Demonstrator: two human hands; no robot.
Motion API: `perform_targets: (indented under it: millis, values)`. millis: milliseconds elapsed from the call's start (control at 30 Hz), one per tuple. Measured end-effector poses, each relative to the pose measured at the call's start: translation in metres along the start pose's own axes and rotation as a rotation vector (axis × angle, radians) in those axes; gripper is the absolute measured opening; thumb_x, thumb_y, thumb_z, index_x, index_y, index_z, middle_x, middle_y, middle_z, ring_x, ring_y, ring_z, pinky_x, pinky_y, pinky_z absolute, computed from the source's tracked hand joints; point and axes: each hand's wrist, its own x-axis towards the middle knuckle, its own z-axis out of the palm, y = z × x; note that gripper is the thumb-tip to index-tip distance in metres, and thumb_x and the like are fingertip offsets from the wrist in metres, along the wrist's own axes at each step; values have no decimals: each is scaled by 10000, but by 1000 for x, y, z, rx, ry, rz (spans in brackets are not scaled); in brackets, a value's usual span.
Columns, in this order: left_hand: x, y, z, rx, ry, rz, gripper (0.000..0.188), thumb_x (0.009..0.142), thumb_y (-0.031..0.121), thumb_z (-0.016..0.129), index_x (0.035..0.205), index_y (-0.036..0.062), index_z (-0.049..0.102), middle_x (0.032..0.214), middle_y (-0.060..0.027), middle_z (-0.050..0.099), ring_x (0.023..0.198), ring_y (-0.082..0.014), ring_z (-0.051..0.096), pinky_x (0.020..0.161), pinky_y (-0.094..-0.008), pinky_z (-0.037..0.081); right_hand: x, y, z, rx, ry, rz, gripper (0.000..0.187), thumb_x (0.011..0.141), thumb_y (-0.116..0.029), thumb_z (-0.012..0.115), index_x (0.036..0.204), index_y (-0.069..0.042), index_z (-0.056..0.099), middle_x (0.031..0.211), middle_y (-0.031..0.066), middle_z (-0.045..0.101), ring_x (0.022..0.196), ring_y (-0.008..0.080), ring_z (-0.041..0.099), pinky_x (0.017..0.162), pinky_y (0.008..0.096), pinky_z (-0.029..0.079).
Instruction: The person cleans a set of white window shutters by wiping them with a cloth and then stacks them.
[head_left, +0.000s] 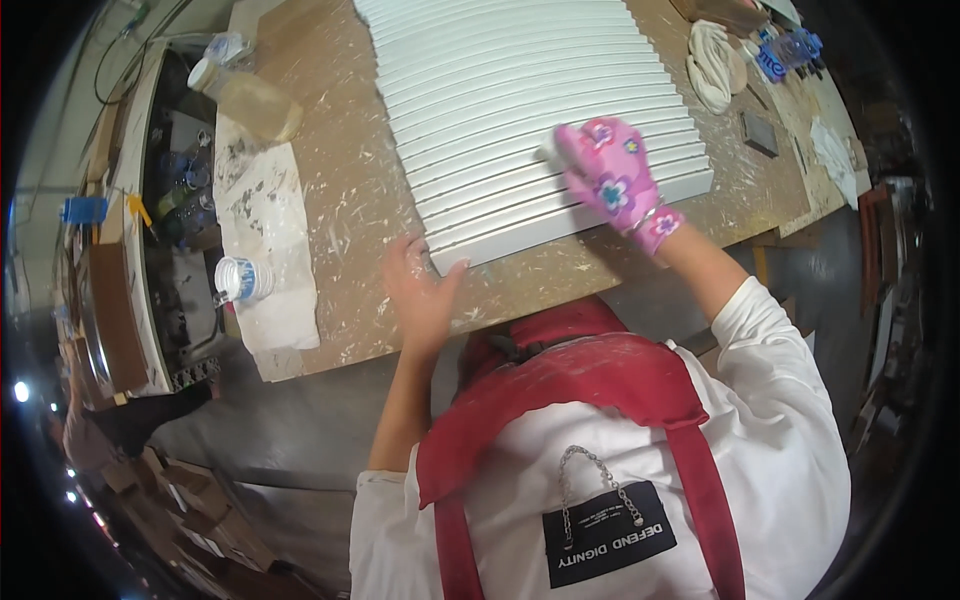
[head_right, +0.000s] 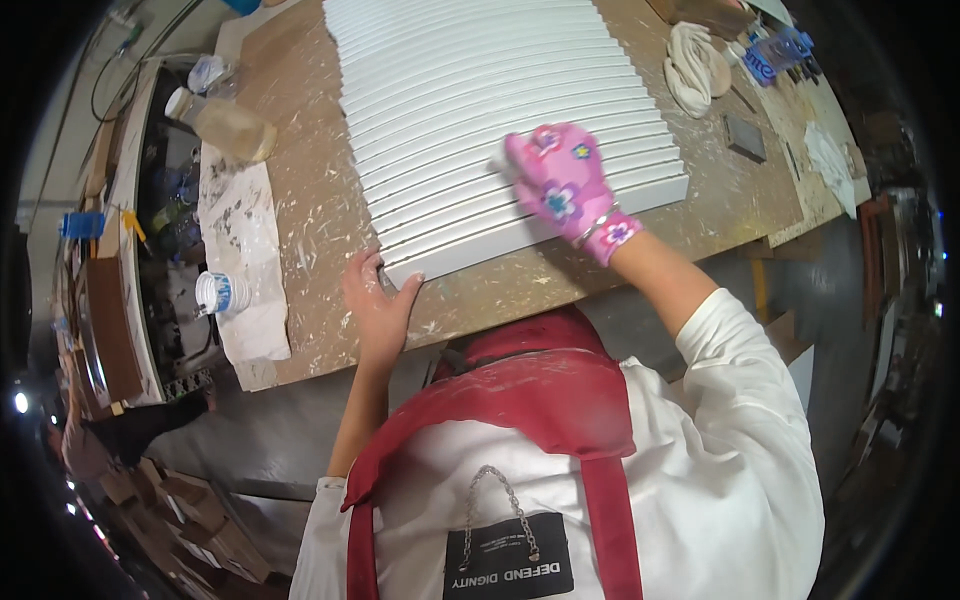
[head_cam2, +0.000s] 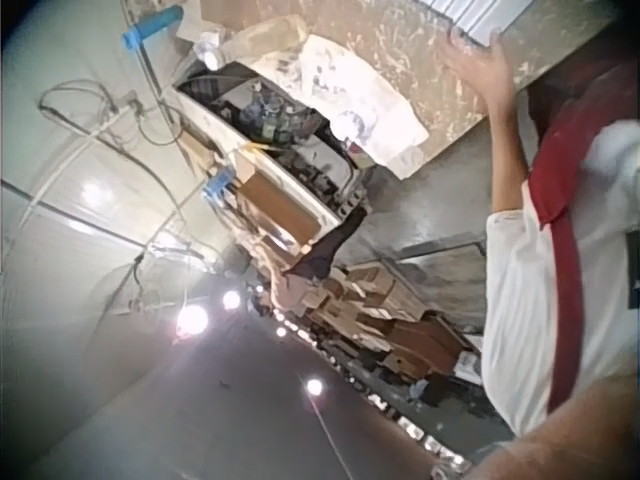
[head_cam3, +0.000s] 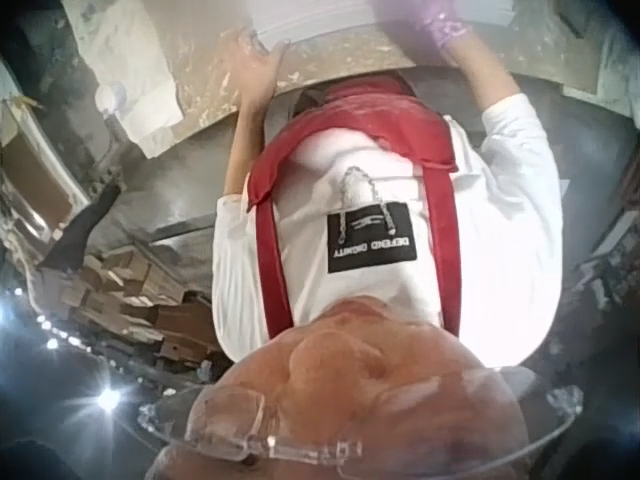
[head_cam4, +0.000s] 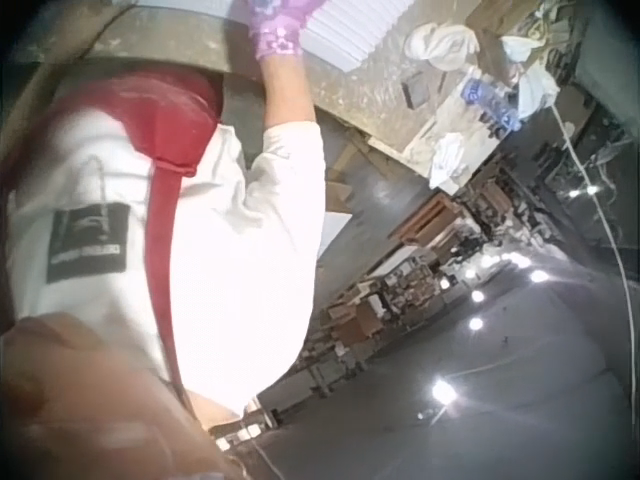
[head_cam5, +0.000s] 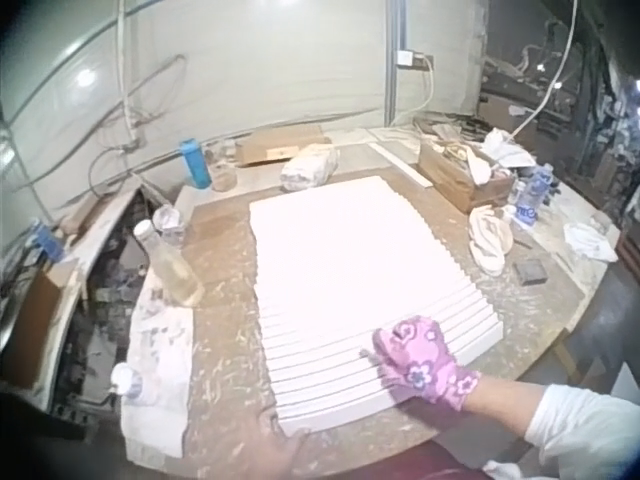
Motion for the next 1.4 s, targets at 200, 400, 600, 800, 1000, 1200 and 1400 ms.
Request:
perform_targets:
  millis: [200, 400, 600, 800, 1000, 1200, 1400]
  values:
    - [-4, -6, 2, 82, 43, -93, 474, 699, 253, 798, 1047, 10, 586, 1207, -121, 516, 1158, -333, 443, 959, -463, 344, 35, -111, 4, 230, -152, -168, 337, 739, -223, 638, 1048, -98, 586, 759, 65, 557, 755, 274, 570, 629, 430, 460]
    - [-3, -4, -1, 113, -1, -136, 514, 653, 310, 826, 1046, 50, 619, 1198, -98, 485, 1204, -320, 402, 979, -485, 298, 37, -128, 13, 226, -13, -376, 383, 686, -219, 662, 1041, -99, 586, 678, 53, 526, 687, 267, 578, 597, 410, 472]
    - [-2, -2, -2, 43, 16, -158, 504, 650, 239, 814, 1063, 39, 606, 1200, -87, 469, 1217, -323, 392, 971, -488, 306, 58, -106, 20, 138, 74, -182, 283, 688, -258, 675, 911, -119, 571, 724, 51, 549, 704, 239, 565, 639, 392, 476]
    - [0, 5, -5, -13, -16, -174, 541, 654, 334, 823, 1025, 21, 586, 1167, -94, 467, 1202, -312, 384, 967, -468, 279, 79, -74, 47, 93, -50, -12, 354, 706, -153, 691, 1042, -126, 583, 746, 60, 577, 678, 254, 586, 614, 391, 500]
    - [-2, 1, -7, 31, -12, -179, 514, 667, 328, 818, 1022, 35, 589, 1161, -94, 474, 1189, -309, 395, 961, -460, 283, 87, -121, 44, 307, 229, -386, 190, 745, -243, 647, 826, -95, 560, 691, 108, 582, 635, 268, 606, 570, 399, 476]
    - [0, 1, -4, 53, -16, -141, 520, 666, 348, 820, 1003, 34, 580, 1154, -97, 464, 1178, -309, 399, 955, -459, 283, 124, -82, 35, 159, 36, -198, 214, 684, -149, 649, 870, -103, 553, 603, 55, 520, 578, 274, 574, 499, 389, 464]
    - [-2, 2, -6, 54, -26, -157, 530, 682, 381, 803, 1003, 32, 565, 1149, -109, 461, 1169, -317, 401, 952, -471, 289, 137, -73, 52, -115, 1, -91, 187, 789, -198, 599, 933, -80, 584, 714, 64, 590, 640, 266, 597, 567, 390, 488]
